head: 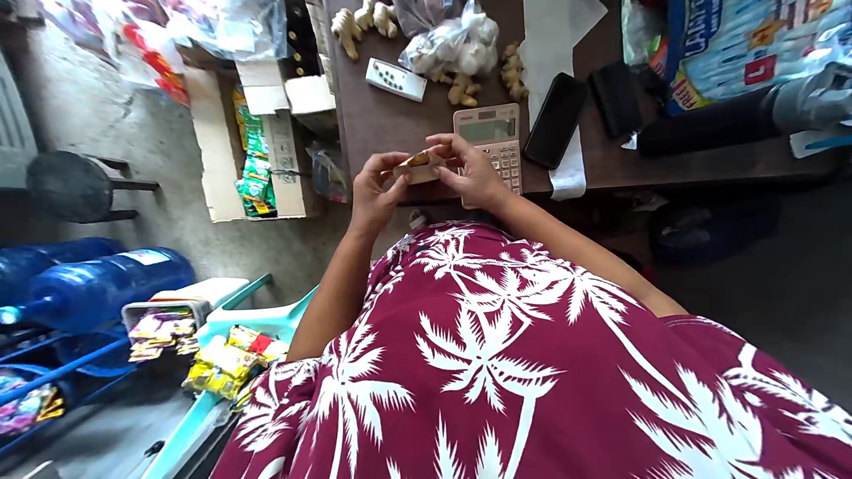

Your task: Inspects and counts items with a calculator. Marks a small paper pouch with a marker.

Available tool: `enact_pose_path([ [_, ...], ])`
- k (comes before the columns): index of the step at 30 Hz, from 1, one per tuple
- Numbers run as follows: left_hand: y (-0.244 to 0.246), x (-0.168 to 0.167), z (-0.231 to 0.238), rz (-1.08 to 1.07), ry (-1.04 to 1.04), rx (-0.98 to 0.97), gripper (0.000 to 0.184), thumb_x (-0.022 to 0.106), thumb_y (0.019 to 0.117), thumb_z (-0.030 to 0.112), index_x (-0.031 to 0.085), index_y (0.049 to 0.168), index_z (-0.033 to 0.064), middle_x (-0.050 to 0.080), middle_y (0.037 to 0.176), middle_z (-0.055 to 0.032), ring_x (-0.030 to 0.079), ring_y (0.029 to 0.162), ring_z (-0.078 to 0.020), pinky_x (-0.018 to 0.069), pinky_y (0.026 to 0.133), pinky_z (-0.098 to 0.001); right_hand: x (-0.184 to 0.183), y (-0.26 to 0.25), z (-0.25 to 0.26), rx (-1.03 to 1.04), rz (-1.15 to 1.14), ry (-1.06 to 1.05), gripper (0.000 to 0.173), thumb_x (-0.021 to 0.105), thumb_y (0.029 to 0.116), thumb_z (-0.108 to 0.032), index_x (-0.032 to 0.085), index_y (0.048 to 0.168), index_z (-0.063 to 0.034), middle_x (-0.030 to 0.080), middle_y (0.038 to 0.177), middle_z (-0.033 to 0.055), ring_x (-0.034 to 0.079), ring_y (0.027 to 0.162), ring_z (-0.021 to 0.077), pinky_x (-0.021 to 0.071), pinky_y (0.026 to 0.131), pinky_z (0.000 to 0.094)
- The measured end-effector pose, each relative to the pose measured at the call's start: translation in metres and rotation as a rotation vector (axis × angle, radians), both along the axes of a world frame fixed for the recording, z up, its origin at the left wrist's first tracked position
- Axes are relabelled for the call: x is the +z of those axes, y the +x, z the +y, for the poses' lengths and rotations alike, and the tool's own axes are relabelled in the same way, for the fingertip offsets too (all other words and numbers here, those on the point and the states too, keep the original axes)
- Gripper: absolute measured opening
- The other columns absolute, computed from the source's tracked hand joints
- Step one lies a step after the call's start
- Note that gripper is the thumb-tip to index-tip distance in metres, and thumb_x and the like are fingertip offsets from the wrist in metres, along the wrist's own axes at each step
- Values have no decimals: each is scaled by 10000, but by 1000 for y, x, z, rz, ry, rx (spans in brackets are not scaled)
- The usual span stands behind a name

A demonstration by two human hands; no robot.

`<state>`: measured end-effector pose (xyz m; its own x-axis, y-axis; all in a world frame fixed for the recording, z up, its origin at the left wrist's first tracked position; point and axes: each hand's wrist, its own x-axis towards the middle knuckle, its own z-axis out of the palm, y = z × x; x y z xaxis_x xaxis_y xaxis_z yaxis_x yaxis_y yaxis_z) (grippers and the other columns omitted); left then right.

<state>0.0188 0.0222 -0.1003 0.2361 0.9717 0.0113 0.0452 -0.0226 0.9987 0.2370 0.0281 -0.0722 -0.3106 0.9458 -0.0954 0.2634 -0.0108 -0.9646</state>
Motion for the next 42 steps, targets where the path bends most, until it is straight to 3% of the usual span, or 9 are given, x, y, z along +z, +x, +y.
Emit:
enact_pose_path([
  [8, -4, -3, 2, -40, 87, -20, 138, 634, 877, -34, 687, 1003, -19, 673, 1142, -113, 643, 1118, -170, 559, 944, -337, -9, 1, -1, 32, 32, 168, 189, 597, 945, 33, 722, 1087, 41, 695, 1172, 175, 674, 1098, 213, 565, 952, 344],
  [12, 3, 0, -7, 90, 234, 77, 184, 662, 885, 10, 625, 1053, -55, 625, 1228, -197, 602, 1211, -236, 533, 1002, -368, -7, -1, -4, -12, 23, 187, 232, 626, 947, 19, 687, 1166, 63, 691, 1177, 187, 686, 1085, 218, 574, 952, 347],
  [15, 6, 5, -13, 304, 367, 187, 239, 775, 844, 104, 654, 988, -43, 646, 1120, -223, 603, 1144, -304, 501, 993, -399, -4, -1, -5, -63, -89, 188, 392, 684, 904, -34, 605, 1276, 64, 652, 1281, 207, 659, 1169, 252, 570, 953, 379],
  [19, 9, 10, -17, 421, 388, 207, 341, 828, 833, 162, 704, 1077, -42, 640, 1093, -223, 638, 1038, -268, 538, 926, -337, -1, 0, -10, -135, -190, 234, 385, 783, 870, -148, 631, 1163, 50, 633, 1221, 216, 655, 1082, 261, 579, 853, 356],
  [28, 12, 19, -16, 435, 321, 214, 239, 819, 829, 87, 726, 1004, -47, 629, 1071, -219, 659, 996, -236, 573, 890, -304, 8, -5, -15, -153, -245, 310, 247, 759, 875, -68, 714, 1084, 56, 636, 1250, 247, 692, 1027, 259, 605, 815, 322],
  [31, 10, 18, -16, 452, 408, 170, 104, 777, 840, 39, 743, 926, -9, 658, 1173, -228, 629, 1131, -303, 509, 1009, -376, 6, -3, -17, -100, -299, 409, 134, 756, 858, -32, 737, 980, 21, 639, 1287, 234, 660, 1144, 302, 563, 959, 378],
  [34, 8, 13, -15, 477, 545, 100, 38, 709, 883, -1, 742, 899, 5, 703, 1173, -201, 630, 1179, -338, 486, 1044, -418, -2, 1, -16, -41, -375, 612, 31, 723, 895, -40, 754, 903, -38, 729, 1169, 152, 655, 1173, 326, 524, 1011, 437],
  [37, 6, 9, -14, 513, 647, 75, 78, 667, 921, 2, 736, 887, 14, 739, 1059, -154, 652, 1135, -331, 487, 1030, -415, -5, 5, -13, 36, -435, 724, 79, 676, 944, -62, 744, 904, -58, 749, 1086, 107, 668, 1138, 309, 535, 977, 432],
  [42, 0, 10, -11, 574, 636, 17, 103, 633, 972, 56, 729, 958, 19, 745, 1040, -140, 660, 1116, -324, 488, 1026, -419, -2, 5, -9, 103, -505, 738, 160, 657, 964, -133, 759, 1074, -76, 746, 1076, 106, 672, 1103, 320, 548, 920, 454],
])
